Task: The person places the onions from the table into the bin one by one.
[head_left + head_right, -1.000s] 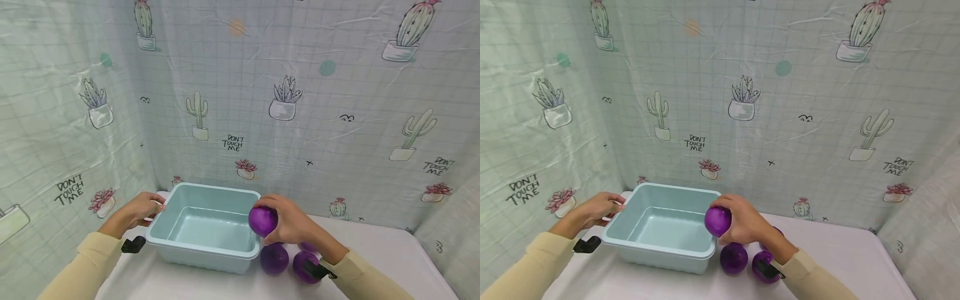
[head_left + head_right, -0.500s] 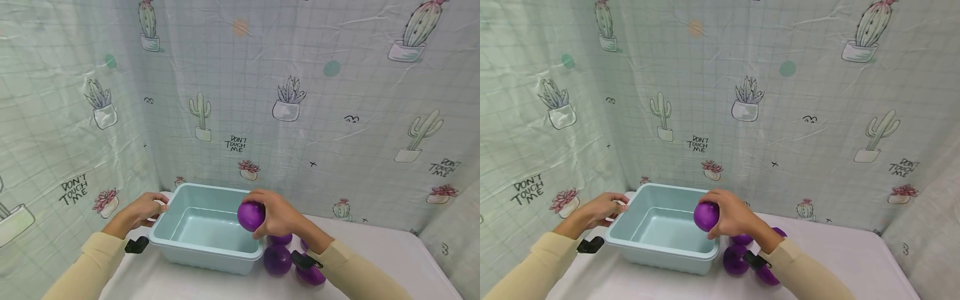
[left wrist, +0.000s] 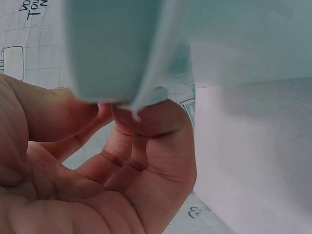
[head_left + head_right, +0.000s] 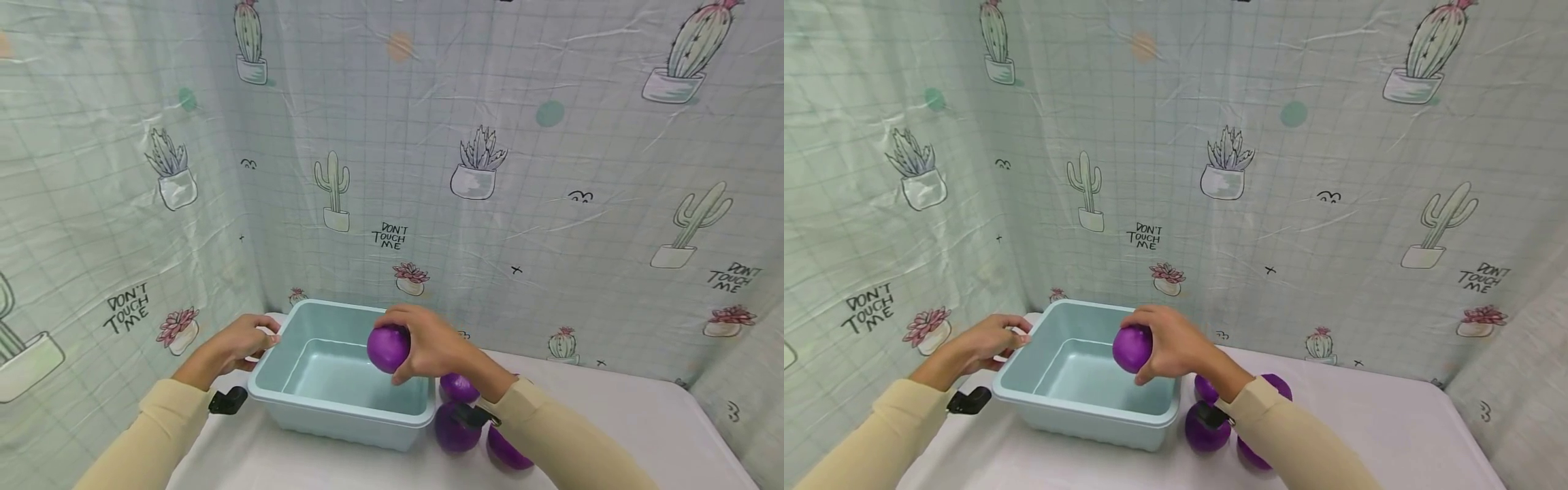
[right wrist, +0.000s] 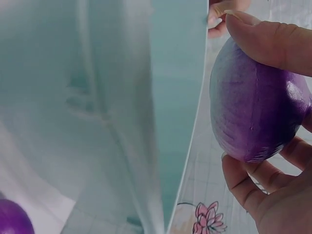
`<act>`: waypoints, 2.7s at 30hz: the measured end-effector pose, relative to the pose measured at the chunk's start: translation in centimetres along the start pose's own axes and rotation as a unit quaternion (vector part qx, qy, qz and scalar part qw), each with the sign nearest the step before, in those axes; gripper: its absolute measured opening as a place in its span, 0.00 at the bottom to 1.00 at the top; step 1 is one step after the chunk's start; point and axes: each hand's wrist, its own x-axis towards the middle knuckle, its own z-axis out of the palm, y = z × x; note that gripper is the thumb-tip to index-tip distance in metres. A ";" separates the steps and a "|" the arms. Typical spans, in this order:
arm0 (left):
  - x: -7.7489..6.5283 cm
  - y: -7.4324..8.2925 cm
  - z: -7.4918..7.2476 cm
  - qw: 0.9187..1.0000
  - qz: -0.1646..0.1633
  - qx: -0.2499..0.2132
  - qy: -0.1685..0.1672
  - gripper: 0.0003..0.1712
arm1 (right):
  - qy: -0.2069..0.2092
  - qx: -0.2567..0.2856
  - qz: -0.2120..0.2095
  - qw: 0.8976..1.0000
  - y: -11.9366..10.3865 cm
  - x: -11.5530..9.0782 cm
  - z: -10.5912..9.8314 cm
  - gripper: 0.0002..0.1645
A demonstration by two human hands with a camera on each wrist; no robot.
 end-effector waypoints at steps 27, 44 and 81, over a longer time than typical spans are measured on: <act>0.2 -0.3 0.0 1.000 0.001 -0.003 -0.005 0.15 | -0.028 -0.036 -0.013 0.999 -1.3 7.0 2.7 0.51; 0.3 -0.2 0.2 1.000 -0.003 0.006 0.004 0.15 | -0.047 -0.019 0.000 0.999 -0.8 9.4 5.4 0.50; 0.2 -0.3 0.4 1.000 -0.006 -0.005 0.002 0.14 | -0.071 -0.116 0.009 0.991 0.7 11.3 9.7 0.46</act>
